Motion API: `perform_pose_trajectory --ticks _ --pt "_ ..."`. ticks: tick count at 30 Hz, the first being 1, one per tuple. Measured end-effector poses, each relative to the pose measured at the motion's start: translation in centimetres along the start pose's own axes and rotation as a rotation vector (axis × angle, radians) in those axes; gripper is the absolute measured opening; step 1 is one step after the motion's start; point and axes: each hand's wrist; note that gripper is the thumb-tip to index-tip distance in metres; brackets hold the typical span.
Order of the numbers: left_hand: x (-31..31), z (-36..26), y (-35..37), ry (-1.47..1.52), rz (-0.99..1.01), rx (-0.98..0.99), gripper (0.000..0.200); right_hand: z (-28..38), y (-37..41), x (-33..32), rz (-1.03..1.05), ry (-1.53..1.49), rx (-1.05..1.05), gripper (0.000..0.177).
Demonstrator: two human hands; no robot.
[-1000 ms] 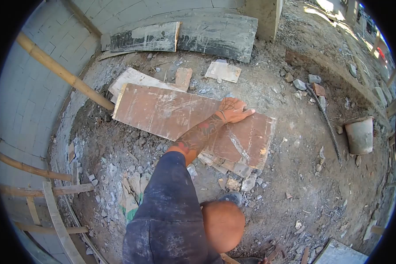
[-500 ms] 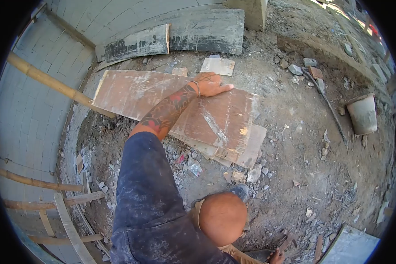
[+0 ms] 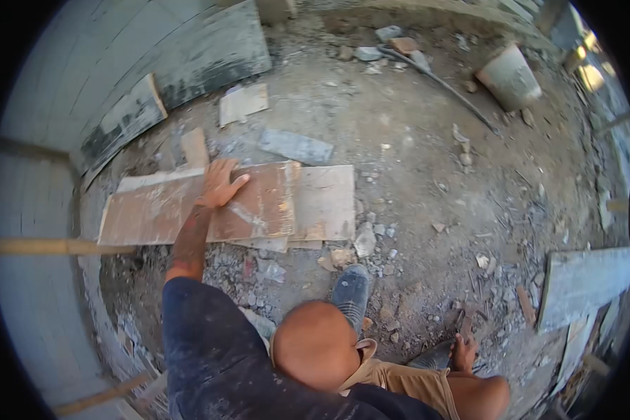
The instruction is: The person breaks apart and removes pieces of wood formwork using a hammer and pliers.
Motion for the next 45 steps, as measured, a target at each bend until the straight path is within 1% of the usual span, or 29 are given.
perform_pose_trajectory --ticks 1,2,3,4,5,6,8,10,13,14,18,19,21,22,23,25,26,28,30,33,34,35,36,37,38,41,43,44,45 --pt "1.1 0.5 0.3 0.051 -0.008 -0.041 0.051 0.5 0.2 0.2 0.009 -0.013 -0.001 0.025" --pt "0.7 -0.2 0.4 0.06 0.013 0.006 0.048 1.0 0.4 0.3 0.03 0.022 0.033 0.026" --pt "-0.4 -1.2 0.0 0.126 0.12 -0.013 0.044 1.3 0.6 0.3 0.032 0.058 0.003 0.027" --pt "0.5 -0.2 0.0 0.198 0.094 -0.004 0.044 1.6 0.9 0.3 0.014 0.091 0.021 0.029" --pt "1.6 1.3 -0.3 0.192 0.032 0.011 0.048 1.9 1.2 0.4 0.015 0.084 0.049 0.024" --pt "2.2 2.3 -0.4 0.161 0.004 0.012 0.053 1.9 1.2 0.5 0.02 0.068 -0.007 0.025" --pt "0.8 1.9 -0.9 0.098 0.116 -0.036 0.055 1.9 1.4 0.4 0.006 0.052 0.035 0.026" --pt "0.8 1.7 -1.3 0.067 0.047 -0.058 0.045 1.8 2.0 0.0 -0.048 -0.022 0.01 0.027" --pt "-0.3 -0.4 -2.9 0.039 0.039 -0.017 0.042 -0.8 2.4 -0.9 -0.147 -0.142 -0.009 0.028" --pt "-0.5 -1.9 -3.6 0.029 0.049 0.012 0.041 -2.0 2.4 -1.3 -0.195 -0.115 -0.02 0.029" --pt "-2.3 -7.6 -6.0 -0.014 0.121 0.172 0.036 -5.7 4.0 -2.5 -0.419 -0.19 -0.109 0.03" --pt "-2.8 -9.1 -7.0 -0.028 0.143 0.225 0.035 -6.4 4.6 -2.9 -0.433 -0.212 -0.112 0.03" --pt "-3.4 -13.5 -8.6 -0.056 0.148 0.363 0.033 -5.7 7.7 -4.0 -0.489 -0.333 0.014 0.03" --pt "-3.3 -16.1 -8.9 -0.047 0.044 0.488 0.026 -8.3 7.2 -4.0 -0.493 -0.501 0.005 0.027" --pt "-4.1 -19.1 -9.2 -0.057 0.04 0.512 0.026 -9.5 7.8 -4.5 -0.504 -0.524 0.008 0.027" --pt "-6.1 -26.2 -10.1 -0.085 0.221 0.605 0.034 -11.9 8.7 -5.1 -0.63 -0.447 0.025 0.026" --pt "-6.6 -29.7 -10.5 -0.102 0.221 0.63 0.034 -13.0 9.2 -5.3 -0.641 -0.473 0.036 0.026" --pt "-7.1 -36.5 -11.2 -0.057 0.199 0.835 0.03 -15.0 9.9 -5.9 -0.676 -0.439 0.102 0.033" --pt "-7.4 -43.9 -11.5 -0.11 0.224 0.966 0.029 -16.9 10.7 -6.5 -0.674 -0.398 0.146 0.041" --pt "-5.3 -56.9 -10.8 -0.148 0.262 1.27 0.028 -20.3 10.5 -6.2 -0.651 -0.245 0.249 0.048" --pt "-4.5 -60.5 -10.3 -0.144 0.263 1.358 0.028 -20.3 11.0 -6.0 -0.686 -0.295 0.293 0.048" --pt "-3.1 -63.9 -9.8 -0.16 0.274 1.409 0.028 -19.7 11.3 -6.1 -0.678 -0.207 0.366 0.047" --pt "-1.0 -67.7 -9.3 -0.093 0.238 1.52 0.028 -19.4 11.7 -6.2 -0.654 -0.113 0.428 0.047" --pt "0.5 -70.9 -8.6 -0.025 0.204 1.61 0.028 -19.4 12.5 -6.0 -0.651 -0.137 0.439 0.047" --pt "1.1 -74.3 -6.3 -0.004 0.274 1.602 0.028 -19.2 13.4 -6.0 -0.665 -0.103 0.449 0.045" --pt "4.8 -82.1 -1.8 0.261 0.277 1.592 0.031 -19.1 14.4 -7.7 -0.649 -0.064 0.446 0.042" --pt "7.7 -87.1 0.6 0.414 0.276 1.421 0.036 -19.2 14.4 -10.8 -0.742 -0.241 0.391 0.034" --pt "9.5 -89.9 1.1 0.501 0.266 1.369 0.039 -19.6 13.5 -13.0 -0.727 -0.229 0.357 0.034" --pt "11.1 -92.4 1.8 0.55 0.257 1.242 0.043 -20.1 12.6 -15.0 -0.82 -0.267 0.304 0.031"
Point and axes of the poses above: each hand's wrist, its own y-axis away from the middle knuckle, its own x-axis out of the palm, z = x × y, and after that the axes turned 8 degrees about z, right-handed
